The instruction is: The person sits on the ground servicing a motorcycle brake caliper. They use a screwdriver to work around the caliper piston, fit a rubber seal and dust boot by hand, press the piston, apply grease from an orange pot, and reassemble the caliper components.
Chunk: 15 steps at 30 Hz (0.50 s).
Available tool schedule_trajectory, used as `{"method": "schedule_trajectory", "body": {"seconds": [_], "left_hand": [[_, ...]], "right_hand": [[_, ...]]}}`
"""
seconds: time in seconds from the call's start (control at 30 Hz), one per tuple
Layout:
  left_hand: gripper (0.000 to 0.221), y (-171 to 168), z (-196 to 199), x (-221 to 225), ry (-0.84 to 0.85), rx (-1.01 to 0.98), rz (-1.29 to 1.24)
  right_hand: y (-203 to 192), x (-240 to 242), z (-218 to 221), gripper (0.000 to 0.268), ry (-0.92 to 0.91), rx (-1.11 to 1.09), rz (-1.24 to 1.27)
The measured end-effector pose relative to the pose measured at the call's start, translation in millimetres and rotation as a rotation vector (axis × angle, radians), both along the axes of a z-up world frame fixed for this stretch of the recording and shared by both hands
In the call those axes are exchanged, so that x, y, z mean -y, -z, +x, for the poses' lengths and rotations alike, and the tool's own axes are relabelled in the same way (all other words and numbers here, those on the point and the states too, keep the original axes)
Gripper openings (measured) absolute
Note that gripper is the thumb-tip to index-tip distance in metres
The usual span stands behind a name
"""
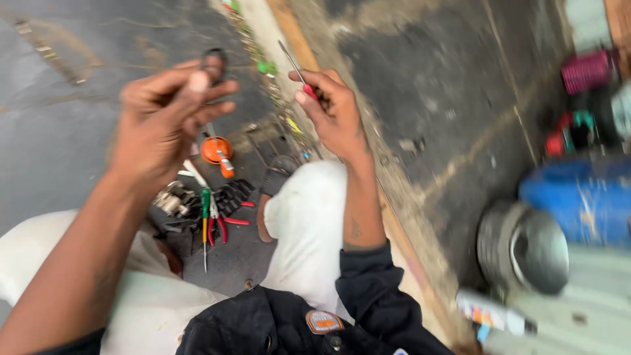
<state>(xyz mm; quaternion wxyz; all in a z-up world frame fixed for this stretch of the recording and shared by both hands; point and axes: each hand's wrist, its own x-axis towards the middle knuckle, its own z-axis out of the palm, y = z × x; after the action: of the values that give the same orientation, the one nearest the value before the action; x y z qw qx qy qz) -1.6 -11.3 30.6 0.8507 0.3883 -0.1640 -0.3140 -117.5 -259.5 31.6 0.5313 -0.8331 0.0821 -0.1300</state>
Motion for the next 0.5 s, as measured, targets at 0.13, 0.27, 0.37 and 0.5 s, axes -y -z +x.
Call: {"method": "schedule_trajectory", "body": {"seconds": [0.13, 0.27, 0.37, 0.5], "left_hand": [[0.015, -5.9, -10.0, 15.3, 0.019, 0.056, 0.007], [0.014, 12.4, -16.1, 24.7, 0.132, -0.068, -0.009], [0.015, 21.4, -17.5, 28.3, 0.159, -0.129, 0.028], [0.028, 19.0, -22.3, 35.1, 0.202, -0.118, 0.062]], "right_hand": [[133.1, 83.3, -49.7, 0.026, 0.284, 0.023, 0.190], [281.1, 158.8, -157.3, 0.027, 0.650, -0.143, -0.074], [311.3, 190.7, -231.1, 0.031, 0.965, -0.296, -0.407], [323.5, 232.8, -300.0, 0.018, 1.325, -0.497, -0.709]]}}
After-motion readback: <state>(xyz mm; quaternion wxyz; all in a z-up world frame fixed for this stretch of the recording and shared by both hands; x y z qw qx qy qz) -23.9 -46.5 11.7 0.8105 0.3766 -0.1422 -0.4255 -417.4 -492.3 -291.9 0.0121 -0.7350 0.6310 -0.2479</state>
